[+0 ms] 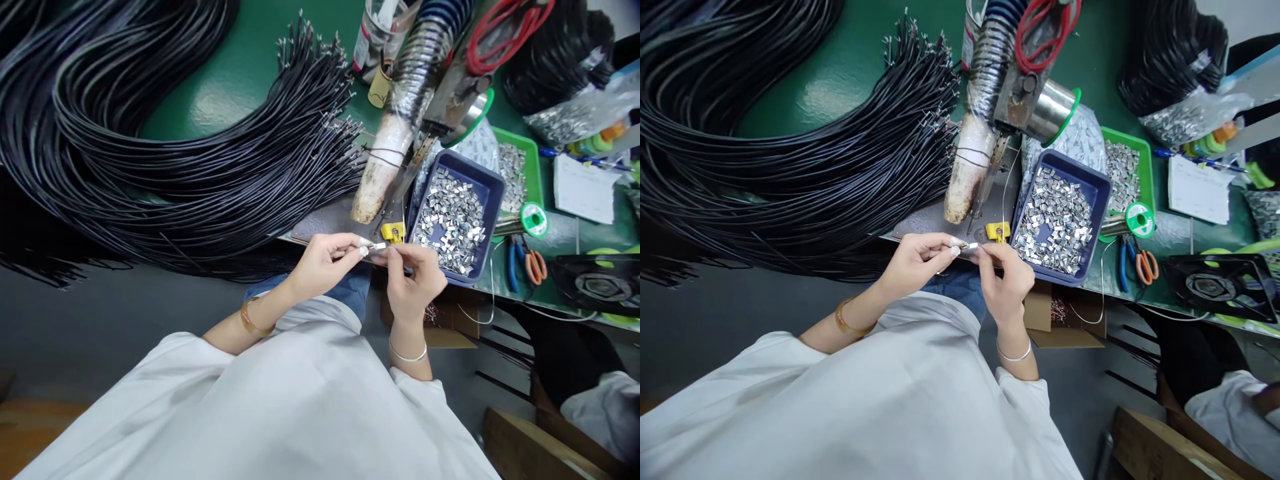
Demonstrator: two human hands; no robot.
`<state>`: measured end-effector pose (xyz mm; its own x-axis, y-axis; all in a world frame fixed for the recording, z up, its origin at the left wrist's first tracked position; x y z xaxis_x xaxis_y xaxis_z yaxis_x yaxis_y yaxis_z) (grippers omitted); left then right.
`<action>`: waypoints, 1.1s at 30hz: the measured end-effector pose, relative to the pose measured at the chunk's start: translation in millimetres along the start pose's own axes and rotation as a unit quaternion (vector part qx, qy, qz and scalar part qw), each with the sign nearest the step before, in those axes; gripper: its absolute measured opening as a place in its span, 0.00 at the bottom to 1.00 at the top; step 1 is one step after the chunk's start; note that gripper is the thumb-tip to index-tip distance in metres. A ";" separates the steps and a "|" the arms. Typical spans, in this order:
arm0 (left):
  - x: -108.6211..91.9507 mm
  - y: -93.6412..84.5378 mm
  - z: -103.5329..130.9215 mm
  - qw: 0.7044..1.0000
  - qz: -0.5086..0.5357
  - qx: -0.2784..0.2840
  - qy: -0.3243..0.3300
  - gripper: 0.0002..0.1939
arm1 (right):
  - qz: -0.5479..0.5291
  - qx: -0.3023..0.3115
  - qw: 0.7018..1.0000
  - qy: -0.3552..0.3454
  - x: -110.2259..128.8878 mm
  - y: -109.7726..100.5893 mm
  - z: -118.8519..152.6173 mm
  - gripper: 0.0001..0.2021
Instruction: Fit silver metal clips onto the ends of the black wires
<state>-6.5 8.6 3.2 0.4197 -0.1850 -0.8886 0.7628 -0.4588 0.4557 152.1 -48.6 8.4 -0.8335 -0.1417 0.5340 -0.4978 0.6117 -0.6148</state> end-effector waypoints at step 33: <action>7.7 1.7 -3.2 0.994 -0.078 -0.073 -0.015 0.10 | 0.013 -0.037 0.998 -0.041 -1.5 2.1 6.4 0.07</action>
<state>-0.4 9.2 -2.7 0.2780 -0.1488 -0.9490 0.8810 -0.3541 0.3137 150.8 -52.0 2.6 -0.8643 -0.1861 0.4673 -0.4590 0.6717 -0.5815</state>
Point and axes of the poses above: each hand's wrist, its own z-axis away from the middle knuckle, its own y-axis out of the palm, x = y × z, the point moved 1 cm from there along -z, towards the middle knuckle, and after that the axes turned 12 degrees about z, right-handed, at the moved point
